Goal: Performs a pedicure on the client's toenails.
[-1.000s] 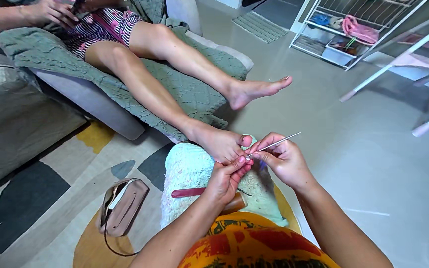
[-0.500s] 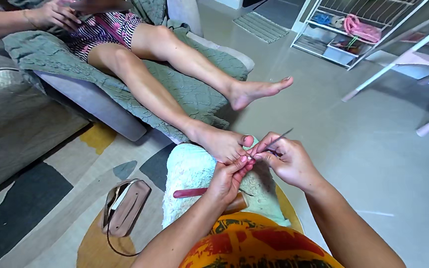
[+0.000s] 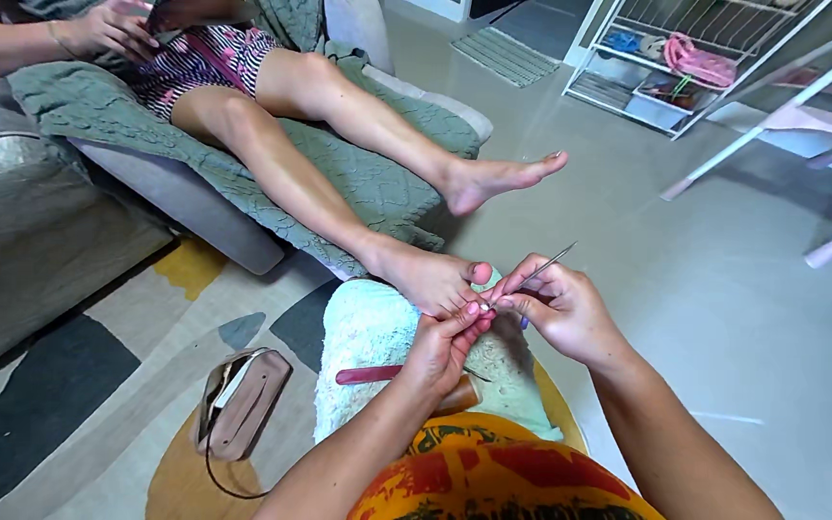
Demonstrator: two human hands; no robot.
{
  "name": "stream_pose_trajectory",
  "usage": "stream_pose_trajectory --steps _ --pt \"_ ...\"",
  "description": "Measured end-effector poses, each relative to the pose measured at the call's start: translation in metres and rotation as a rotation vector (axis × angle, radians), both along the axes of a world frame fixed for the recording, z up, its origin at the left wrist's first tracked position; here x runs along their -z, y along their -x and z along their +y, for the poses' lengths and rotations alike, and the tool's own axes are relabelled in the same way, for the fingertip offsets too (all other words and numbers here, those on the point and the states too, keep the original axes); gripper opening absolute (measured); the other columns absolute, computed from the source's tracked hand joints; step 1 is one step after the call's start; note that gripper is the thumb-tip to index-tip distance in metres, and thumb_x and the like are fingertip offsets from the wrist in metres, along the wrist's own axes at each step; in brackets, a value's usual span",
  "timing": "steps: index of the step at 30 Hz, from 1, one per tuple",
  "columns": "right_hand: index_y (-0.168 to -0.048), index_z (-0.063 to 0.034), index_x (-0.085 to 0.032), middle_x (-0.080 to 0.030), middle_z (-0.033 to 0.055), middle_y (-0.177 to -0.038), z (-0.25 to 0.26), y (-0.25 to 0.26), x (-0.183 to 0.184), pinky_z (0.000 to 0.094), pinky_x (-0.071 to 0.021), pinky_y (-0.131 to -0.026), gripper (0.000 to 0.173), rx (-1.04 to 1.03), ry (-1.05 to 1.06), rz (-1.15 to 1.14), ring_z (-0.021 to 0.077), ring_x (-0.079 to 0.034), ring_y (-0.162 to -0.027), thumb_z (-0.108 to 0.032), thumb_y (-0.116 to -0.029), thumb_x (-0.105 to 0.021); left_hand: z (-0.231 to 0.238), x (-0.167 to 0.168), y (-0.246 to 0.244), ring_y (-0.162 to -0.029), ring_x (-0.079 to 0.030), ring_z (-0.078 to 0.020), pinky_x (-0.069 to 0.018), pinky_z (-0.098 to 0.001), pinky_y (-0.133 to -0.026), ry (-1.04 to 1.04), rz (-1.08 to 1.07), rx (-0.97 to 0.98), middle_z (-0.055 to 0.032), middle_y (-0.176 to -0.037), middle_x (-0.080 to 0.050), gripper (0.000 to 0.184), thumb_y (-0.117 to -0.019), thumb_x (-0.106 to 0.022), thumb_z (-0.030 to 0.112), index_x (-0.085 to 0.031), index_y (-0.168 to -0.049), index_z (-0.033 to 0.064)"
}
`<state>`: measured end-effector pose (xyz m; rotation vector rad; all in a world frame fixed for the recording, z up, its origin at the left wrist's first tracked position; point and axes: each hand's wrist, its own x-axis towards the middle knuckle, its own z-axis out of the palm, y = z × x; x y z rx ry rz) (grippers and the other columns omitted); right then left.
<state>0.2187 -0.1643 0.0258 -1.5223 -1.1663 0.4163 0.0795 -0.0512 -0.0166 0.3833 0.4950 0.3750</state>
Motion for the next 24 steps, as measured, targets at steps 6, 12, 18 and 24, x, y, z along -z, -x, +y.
stream_pose_trajectory --steps 6,12,18,24 --pt "-0.098 -0.0074 -0.066 -0.076 -0.0004 -0.092 0.0056 0.0031 0.0049 0.0223 -0.0618 -0.078 0.008 0.028 0.003 -0.109 0.0066 -0.073 -0.085 -0.004 -0.0917 -0.067 -0.0002 0.001 0.0004 -0.082 -0.074 -0.0218 -0.0624 -0.033 -0.082 -0.009 0.003 -0.005 -0.0169 -0.092 -0.073 0.011 -0.0951 -0.061 -0.01 -0.06 -0.105 -0.0047" --pt "-0.098 -0.0075 -0.068 -0.076 -0.0014 -0.095 0.0035 0.0037 -0.0008 0.0204 -0.0605 -0.08 0.005 0.009 -0.006 -0.245 0.0038 -0.072 -0.087 -0.007 -0.0934 -0.066 -0.0006 -0.0004 -0.0001 -0.081 -0.074 -0.0211 -0.0624 -0.0326 -0.082 -0.005 0.0 -0.007 -0.0164 -0.092 -0.072 0.01 -0.0957 -0.06 -0.009 -0.06 -0.105 -0.0047" --pt "-0.097 -0.01 -0.069 -0.075 -0.0024 -0.095 0.0056 0.0061 0.001 0.0176 -0.0569 -0.077 0.005 0.039 0.023 -0.405 0.0014 -0.069 -0.087 -0.01 -0.095 -0.064 -0.0008 0.0021 -0.0008 -0.081 -0.074 -0.0208 -0.0622 -0.0327 -0.082 -0.008 0.012 -0.008 -0.016 -0.092 -0.072 0.012 -0.0956 -0.06 -0.009 -0.059 -0.106 -0.004" --pt "-0.098 -0.0112 -0.069 -0.076 -0.003 -0.095 0.0034 0.0082 -0.0004 0.0207 -0.0566 -0.078 0.007 0.057 0.056 -0.463 0.0022 -0.07 -0.088 -0.012 -0.0956 -0.063 -0.0014 0.0018 -0.0008 -0.082 -0.074 -0.0205 -0.0623 -0.0323 -0.081 -0.015 0.026 -0.014 -0.0153 -0.092 -0.072 0.012 -0.096 -0.06 -0.009 -0.058 -0.107 -0.0032"
